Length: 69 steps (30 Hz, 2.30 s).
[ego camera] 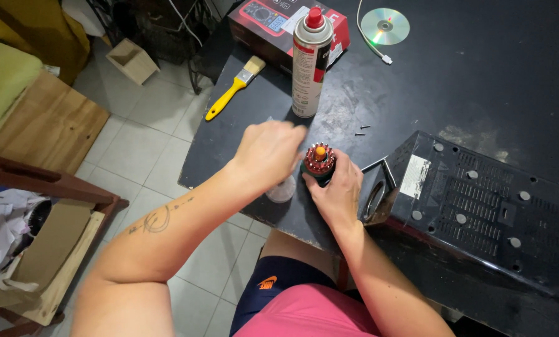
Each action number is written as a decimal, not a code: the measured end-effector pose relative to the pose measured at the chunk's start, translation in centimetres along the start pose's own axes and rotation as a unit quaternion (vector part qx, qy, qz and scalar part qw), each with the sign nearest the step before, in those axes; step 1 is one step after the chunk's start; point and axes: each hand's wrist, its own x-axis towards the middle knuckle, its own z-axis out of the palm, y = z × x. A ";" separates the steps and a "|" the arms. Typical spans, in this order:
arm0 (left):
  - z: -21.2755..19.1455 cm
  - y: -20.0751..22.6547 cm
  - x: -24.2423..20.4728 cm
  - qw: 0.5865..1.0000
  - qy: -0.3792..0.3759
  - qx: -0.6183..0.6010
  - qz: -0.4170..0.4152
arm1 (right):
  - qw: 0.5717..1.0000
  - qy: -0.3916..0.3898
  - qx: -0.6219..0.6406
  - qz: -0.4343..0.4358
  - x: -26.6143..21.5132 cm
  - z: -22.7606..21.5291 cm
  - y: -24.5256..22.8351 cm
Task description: Removing a sticker and using a screwdriver to pry open the housing of an electronic device.
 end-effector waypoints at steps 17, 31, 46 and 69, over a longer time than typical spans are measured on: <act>0.0 -2.1 3.7 0.967 0.074 -0.199 0.141 | 1.000 0.008 0.007 -0.013 -0.1 -0.5 -0.6; 5.8 -2.3 -7.7 0.439 0.170 -0.840 -0.271 | 0.988 0.070 0.125 0.057 3.4 -1.8 -3.4; 12.4 1.3 -9.0 0.881 0.194 -0.366 -0.228 | 0.989 0.122 0.081 0.024 4.8 -3.0 -4.8; 9.3 13.4 -10.9 0.367 0.212 -0.894 -0.149 | 0.840 0.099 0.531 0.049 -10.4 -14.8 -4.1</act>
